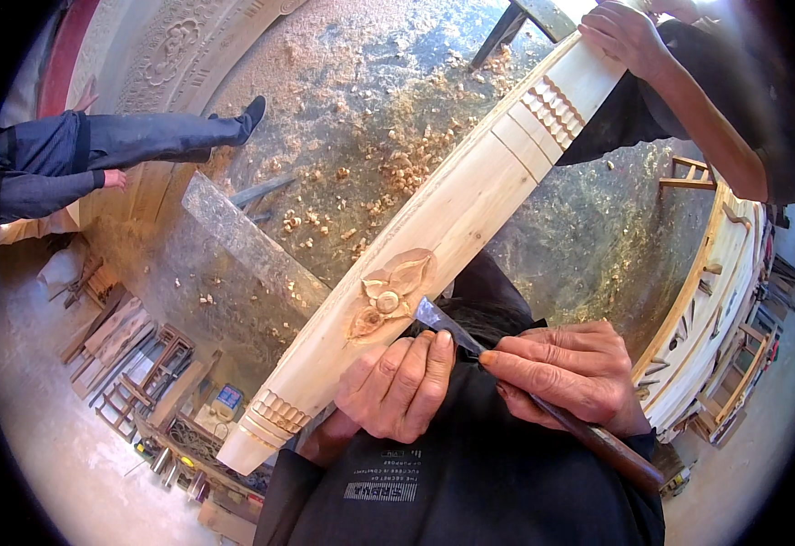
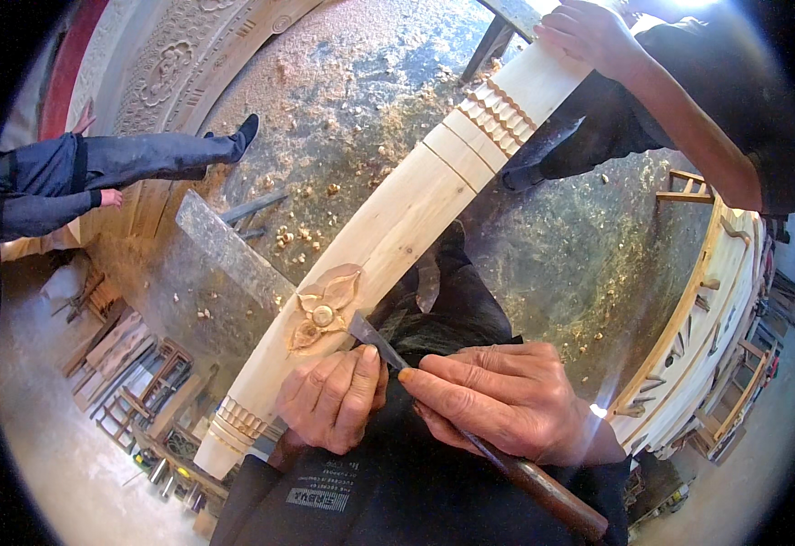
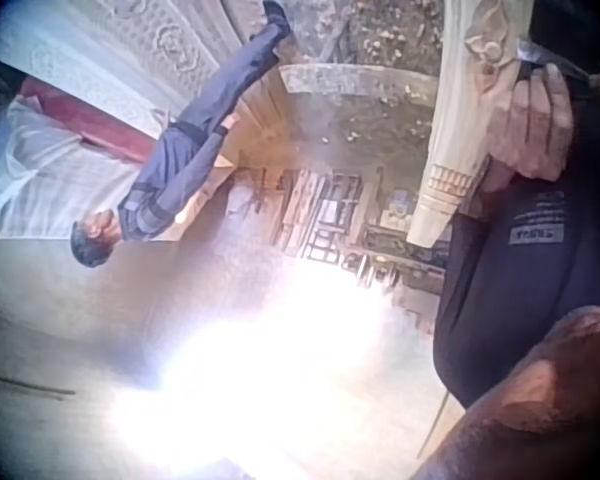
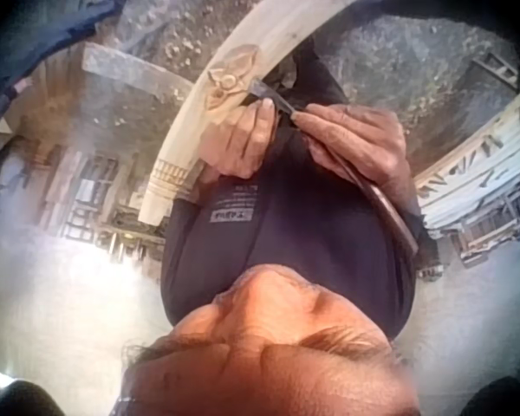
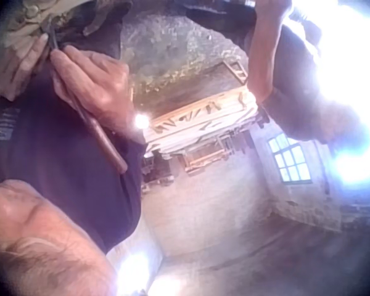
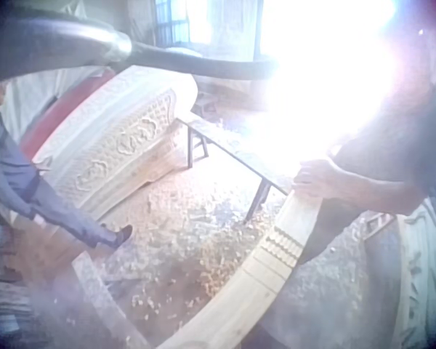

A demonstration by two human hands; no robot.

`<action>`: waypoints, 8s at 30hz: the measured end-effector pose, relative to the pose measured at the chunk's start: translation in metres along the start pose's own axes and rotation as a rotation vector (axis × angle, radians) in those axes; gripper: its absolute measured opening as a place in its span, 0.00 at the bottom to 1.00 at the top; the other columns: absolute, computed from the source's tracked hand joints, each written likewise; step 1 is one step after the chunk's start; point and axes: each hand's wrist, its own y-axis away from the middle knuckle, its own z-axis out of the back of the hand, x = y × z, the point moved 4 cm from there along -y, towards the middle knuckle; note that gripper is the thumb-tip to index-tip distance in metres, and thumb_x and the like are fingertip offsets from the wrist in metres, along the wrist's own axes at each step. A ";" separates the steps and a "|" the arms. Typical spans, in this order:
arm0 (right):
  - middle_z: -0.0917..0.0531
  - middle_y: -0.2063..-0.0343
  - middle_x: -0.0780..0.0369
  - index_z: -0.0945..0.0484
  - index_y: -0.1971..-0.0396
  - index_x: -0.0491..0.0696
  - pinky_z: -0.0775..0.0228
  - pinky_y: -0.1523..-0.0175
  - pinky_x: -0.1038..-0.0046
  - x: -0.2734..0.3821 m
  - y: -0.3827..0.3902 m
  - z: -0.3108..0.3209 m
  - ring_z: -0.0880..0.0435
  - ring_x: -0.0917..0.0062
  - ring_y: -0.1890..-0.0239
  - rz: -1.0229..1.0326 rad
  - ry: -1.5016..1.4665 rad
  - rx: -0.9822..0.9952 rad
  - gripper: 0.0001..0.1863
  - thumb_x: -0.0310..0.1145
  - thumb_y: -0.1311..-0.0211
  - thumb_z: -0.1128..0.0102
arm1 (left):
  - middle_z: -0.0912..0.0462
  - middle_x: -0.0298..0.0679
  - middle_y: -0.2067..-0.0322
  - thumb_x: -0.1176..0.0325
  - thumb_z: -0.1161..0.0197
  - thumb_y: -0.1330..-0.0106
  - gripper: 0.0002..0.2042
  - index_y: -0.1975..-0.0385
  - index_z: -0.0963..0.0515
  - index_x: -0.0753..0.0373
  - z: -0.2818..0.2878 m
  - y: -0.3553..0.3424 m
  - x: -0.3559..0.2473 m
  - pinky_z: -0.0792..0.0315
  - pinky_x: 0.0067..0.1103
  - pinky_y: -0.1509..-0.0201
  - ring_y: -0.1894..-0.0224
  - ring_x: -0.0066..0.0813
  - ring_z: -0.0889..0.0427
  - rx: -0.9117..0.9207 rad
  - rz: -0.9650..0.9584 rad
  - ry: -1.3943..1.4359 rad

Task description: The person carves a flower design into a piece of wood using a chisel, repeatedly pushing the tool along the wood surface to remove shavings.

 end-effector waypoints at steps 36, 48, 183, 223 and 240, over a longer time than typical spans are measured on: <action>0.07 0.65 0.54 0.08 0.53 0.40 0.07 0.56 0.67 -0.024 -0.013 0.010 0.03 0.66 0.64 -0.002 -0.122 0.077 0.17 0.21 0.44 0.19 | 0.08 0.38 0.65 0.70 0.25 0.29 0.09 0.54 0.11 0.66 -0.005 -0.007 -0.001 0.30 0.16 0.70 0.68 0.20 0.11 0.007 0.099 -0.079; 0.08 0.67 0.55 0.08 0.56 0.40 0.07 0.58 0.67 -0.020 -0.012 0.004 0.04 0.66 0.65 0.000 -0.066 0.033 0.15 0.20 0.46 0.22 | 0.08 0.38 0.65 0.70 0.27 0.27 0.08 0.55 0.11 0.66 -0.006 -0.005 -0.001 0.30 0.16 0.70 0.68 0.20 0.11 -0.001 0.073 -0.118; 0.08 0.66 0.54 0.11 0.55 0.37 0.14 0.64 0.68 -0.008 0.027 -0.023 0.06 0.67 0.69 0.083 -0.246 -0.235 0.28 0.48 0.40 0.16 | 0.18 0.29 0.71 0.65 0.22 0.29 0.19 0.42 0.12 0.65 0.005 -0.002 0.001 0.37 0.19 0.74 0.76 0.18 0.26 -0.003 0.012 -0.024; 0.15 0.82 0.56 0.10 0.63 0.37 0.20 0.68 0.65 0.020 -0.174 -0.054 0.12 0.74 0.76 -0.154 -0.741 -0.113 0.30 0.55 0.28 0.32 | 0.09 0.33 0.66 0.81 0.28 0.31 0.02 0.61 0.12 0.72 0.005 -0.013 0.042 0.19 0.23 0.49 0.60 0.19 0.15 -0.280 1.010 0.545; 0.16 0.81 0.53 0.09 0.62 0.36 0.20 0.66 0.61 0.018 -0.172 -0.059 0.12 0.70 0.75 -0.108 -0.728 -0.190 0.30 0.55 0.30 0.31 | 0.10 0.33 0.69 0.82 0.30 0.34 0.03 0.64 0.11 0.70 0.007 -0.018 0.042 0.19 0.22 0.53 0.62 0.18 0.15 -0.303 1.015 0.554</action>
